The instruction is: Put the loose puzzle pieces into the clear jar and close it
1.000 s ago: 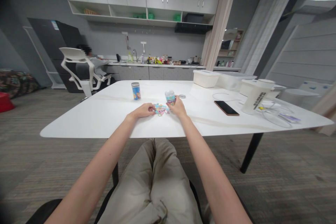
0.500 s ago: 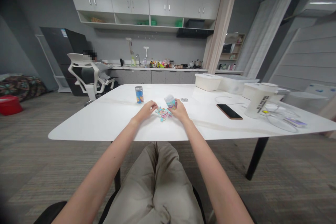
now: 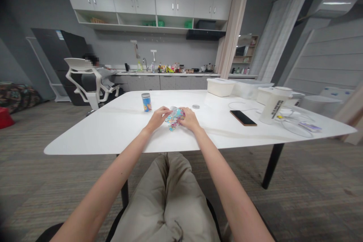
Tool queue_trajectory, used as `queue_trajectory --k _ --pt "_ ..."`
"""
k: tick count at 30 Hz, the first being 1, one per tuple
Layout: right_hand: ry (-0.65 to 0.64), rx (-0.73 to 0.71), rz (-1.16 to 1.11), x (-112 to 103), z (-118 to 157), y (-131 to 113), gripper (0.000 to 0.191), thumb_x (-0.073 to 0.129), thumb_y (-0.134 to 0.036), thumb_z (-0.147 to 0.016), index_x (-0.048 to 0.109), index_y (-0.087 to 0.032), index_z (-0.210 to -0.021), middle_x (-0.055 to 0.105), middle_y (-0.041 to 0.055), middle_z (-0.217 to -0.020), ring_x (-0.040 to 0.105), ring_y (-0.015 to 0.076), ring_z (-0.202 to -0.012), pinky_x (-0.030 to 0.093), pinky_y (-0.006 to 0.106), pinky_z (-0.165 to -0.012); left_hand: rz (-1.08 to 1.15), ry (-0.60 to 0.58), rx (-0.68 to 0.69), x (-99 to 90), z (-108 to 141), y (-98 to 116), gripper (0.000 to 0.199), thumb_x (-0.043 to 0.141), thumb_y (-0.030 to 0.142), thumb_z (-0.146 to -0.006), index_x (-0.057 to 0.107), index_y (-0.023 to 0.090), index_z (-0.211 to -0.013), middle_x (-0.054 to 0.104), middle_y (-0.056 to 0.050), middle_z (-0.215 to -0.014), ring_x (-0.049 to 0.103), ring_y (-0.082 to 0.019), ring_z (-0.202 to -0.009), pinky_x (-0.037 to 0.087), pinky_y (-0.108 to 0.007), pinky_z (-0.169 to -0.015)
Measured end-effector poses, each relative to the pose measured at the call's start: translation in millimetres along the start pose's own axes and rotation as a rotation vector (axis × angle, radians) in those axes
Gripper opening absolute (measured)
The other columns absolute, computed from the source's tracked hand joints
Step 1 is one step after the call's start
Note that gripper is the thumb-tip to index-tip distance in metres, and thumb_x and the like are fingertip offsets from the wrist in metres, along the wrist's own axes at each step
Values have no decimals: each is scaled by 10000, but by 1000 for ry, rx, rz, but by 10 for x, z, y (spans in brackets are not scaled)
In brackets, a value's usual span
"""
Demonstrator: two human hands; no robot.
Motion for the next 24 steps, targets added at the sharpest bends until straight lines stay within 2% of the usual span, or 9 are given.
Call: queue_trajectory --k 4,6,8,10,12,15,20,24 --pt "25 16 -13 -2 -6 36 529 709 -317 -686 549 -192 -1175 635 95 -1087 579 272 -1012 453 427 -911 -32 96 -3 -105 -6 2 190 514 218 -899 701 190 -911 570 -52 -885 541 -164 -825 440 -298 -792" --pt "44 30 -24 -6 -9 55 523 706 -316 -681 545 -200 -1165 634 90 -1081 578 268 -1004 453 422 -906 -44 105 -46 -128 4 -13 204 489 226 -903 685 171 -915 567 -39 -822 526 -154 -771 427 -282 -742" --pt "82 72 -39 -20 -10 103 528 705 -325 -674 535 -198 -1158 631 89 -1074 581 261 -981 458 416 -893 -59 0 -111 -59 27 -46 199 505 256 -883 677 158 -857 543 -2 -686 490 -136 -662 394 -261 -655" --pt "125 143 -62 -36 -3 181 535 701 -345 -673 521 -192 -1153 630 86 -1050 586 252 -946 465 409 -869 -69 -186 -148 74 75 -64 209 577 318 -828 674 150 -749 497 30 -570 435 -115 -572 343 -249 -585" --pt "148 210 -83 -38 8 257 532 695 -368 -678 512 -190 -1144 630 77 -1011 589 244 -912 472 401 -842 -63 -349 -152 191 137 -58 254 653 386 -759 678 146 -680 497 37 -539 418 -104 -546 313 -243 -557" --pt "149 254 -107 -29 18 305 525 699 -381 -673 511 -192 -1125 627 67 -974 590 237 -883 476 393 -820 -41 -454 -159 256 196 -58 315 708 463 -693 696 149 -688 536 29 -568 430 -107 -552 300 -243 -541" --pt "130 264 -138 -20 16 280 530 702 -384 -667 509 -187 -1120 629 71 -977 594 235 -871 482 393 -812 46 -474 -204 272 209 -109 347 751 479 -631 677 141 -671 525 33 -564 427 -109 -567 300 -239 -539" --pt "123 262 -148 -28 14 266 538 697 -377 -674 506 -175 -1135 632 81 -1000 594 240 -900 479 400 -839 182 -356 -248 234 148 -150 367 751 482 -626 600 147 -617 509 43 -559 432 -102 -561 327 -237 -546"
Point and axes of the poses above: each hand's wrist, its own z-axis away from the middle knuckle, its own x-axis out of the palm, y = z × x, the point moved 7 cm from there along -z, towards the middle knuckle
